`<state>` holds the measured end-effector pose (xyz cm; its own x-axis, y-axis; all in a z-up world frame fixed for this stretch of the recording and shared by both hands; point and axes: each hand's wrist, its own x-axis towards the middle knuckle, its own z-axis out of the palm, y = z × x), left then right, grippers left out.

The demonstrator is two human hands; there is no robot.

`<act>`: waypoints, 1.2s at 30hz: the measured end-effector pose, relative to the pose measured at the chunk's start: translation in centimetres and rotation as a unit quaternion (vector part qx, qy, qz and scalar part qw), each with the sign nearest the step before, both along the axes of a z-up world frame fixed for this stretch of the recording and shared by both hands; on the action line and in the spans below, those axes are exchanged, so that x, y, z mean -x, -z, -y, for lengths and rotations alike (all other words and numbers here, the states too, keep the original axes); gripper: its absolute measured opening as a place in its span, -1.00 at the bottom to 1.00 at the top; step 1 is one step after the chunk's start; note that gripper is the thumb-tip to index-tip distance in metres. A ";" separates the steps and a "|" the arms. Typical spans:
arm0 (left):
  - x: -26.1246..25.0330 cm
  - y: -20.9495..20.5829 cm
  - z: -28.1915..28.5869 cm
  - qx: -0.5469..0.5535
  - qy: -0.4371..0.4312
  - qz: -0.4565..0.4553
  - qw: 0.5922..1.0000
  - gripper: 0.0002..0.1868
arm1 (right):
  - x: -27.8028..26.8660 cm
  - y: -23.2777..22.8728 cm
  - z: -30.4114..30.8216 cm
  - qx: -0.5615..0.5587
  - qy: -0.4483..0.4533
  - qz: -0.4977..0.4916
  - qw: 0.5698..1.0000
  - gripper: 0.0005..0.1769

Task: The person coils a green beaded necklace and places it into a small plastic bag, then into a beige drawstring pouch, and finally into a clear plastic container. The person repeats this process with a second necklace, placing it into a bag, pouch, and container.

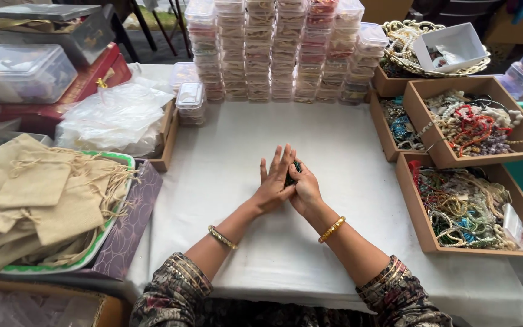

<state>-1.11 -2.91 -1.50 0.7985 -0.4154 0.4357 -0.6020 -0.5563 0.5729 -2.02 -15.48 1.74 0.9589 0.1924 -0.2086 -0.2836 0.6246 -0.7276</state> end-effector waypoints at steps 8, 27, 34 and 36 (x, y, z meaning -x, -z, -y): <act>-7.9 -11.0 -13.9 0.042 -0.260 0.158 0.952 -0.33 | -1.0 -0.2 0.5 0.057 -0.029 -0.010 0.998 -0.63; -13.1 -13.4 -32.3 -0.226 -0.506 -0.004 0.832 -0.62 | 0.0 -2.0 0.2 0.130 -0.078 0.016 0.988 -0.64; -7.8 -15.6 -19.1 0.357 -0.183 0.075 0.913 -0.71 | -1.4 -0.2 0.7 0.115 -0.073 0.009 0.991 -0.65; -4.2 -14.1 -12.4 0.463 -0.130 -0.078 0.873 -0.67 | -3.0 1.9 1.3 0.060 -0.009 0.038 0.997 -0.66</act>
